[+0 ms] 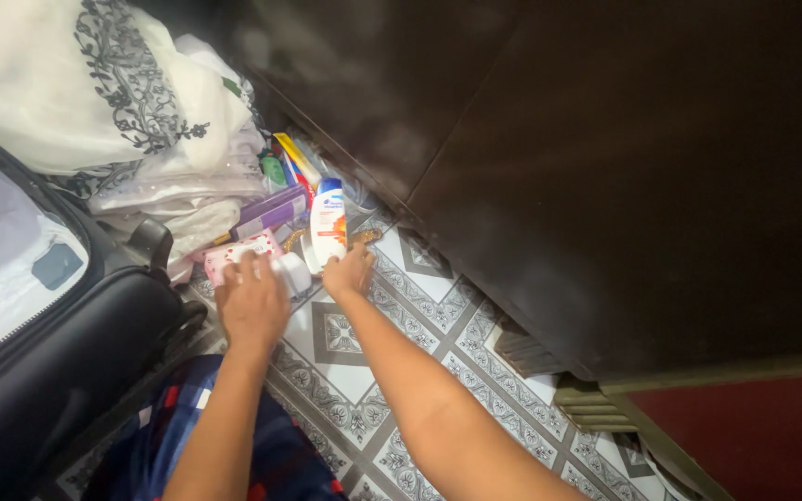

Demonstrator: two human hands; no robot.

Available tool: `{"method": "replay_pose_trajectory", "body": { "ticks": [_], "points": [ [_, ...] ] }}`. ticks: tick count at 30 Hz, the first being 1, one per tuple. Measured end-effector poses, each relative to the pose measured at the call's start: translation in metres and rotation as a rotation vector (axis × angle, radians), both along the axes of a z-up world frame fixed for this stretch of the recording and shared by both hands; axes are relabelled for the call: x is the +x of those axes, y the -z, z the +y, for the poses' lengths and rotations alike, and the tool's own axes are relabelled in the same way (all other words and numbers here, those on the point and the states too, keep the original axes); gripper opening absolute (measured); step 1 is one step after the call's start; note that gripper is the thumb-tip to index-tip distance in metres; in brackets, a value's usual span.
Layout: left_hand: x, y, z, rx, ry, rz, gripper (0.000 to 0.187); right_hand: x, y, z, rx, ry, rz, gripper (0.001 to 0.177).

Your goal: Packing clothes and toiletries into a suitcase.

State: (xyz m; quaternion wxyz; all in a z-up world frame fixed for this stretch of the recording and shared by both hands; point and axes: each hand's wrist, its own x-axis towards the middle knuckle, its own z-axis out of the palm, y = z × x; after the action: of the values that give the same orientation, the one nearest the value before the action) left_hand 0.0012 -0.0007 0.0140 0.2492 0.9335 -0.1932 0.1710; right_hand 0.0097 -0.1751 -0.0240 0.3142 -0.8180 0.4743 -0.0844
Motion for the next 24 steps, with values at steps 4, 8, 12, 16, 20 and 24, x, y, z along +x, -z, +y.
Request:
{"method": "replay_pose_trajectory", "body": {
  "ticks": [4,8,12,16,20,24],
  "points": [
    [-0.008,-0.014,-0.002,0.252,0.153,0.148,0.052,0.015,0.052,0.002,0.062,-0.051,0.025,0.046],
    [-0.005,0.005,-0.003,0.187,0.074,0.186,0.054,0.049,0.157,-0.016,-0.299,-0.454,-0.239,0.032],
    [0.0,0.016,-0.003,0.077,0.004,0.232,0.053,0.031,0.088,-0.005,0.023,-0.331,-0.197,0.035],
    [0.01,0.025,-0.004,-0.235,0.019,0.3,0.057,0.013,0.124,-0.034,0.079,-0.118,-0.38,0.031],
    [0.01,0.03,-0.006,-0.355,0.161,0.247,0.064,-0.005,0.139,-0.045,0.096,0.066,-0.352,0.04],
    [0.006,0.012,-0.006,-0.342,0.241,0.27,0.079,-0.009,0.089,-0.018,0.163,0.071,-0.368,0.033]
  ]
}}
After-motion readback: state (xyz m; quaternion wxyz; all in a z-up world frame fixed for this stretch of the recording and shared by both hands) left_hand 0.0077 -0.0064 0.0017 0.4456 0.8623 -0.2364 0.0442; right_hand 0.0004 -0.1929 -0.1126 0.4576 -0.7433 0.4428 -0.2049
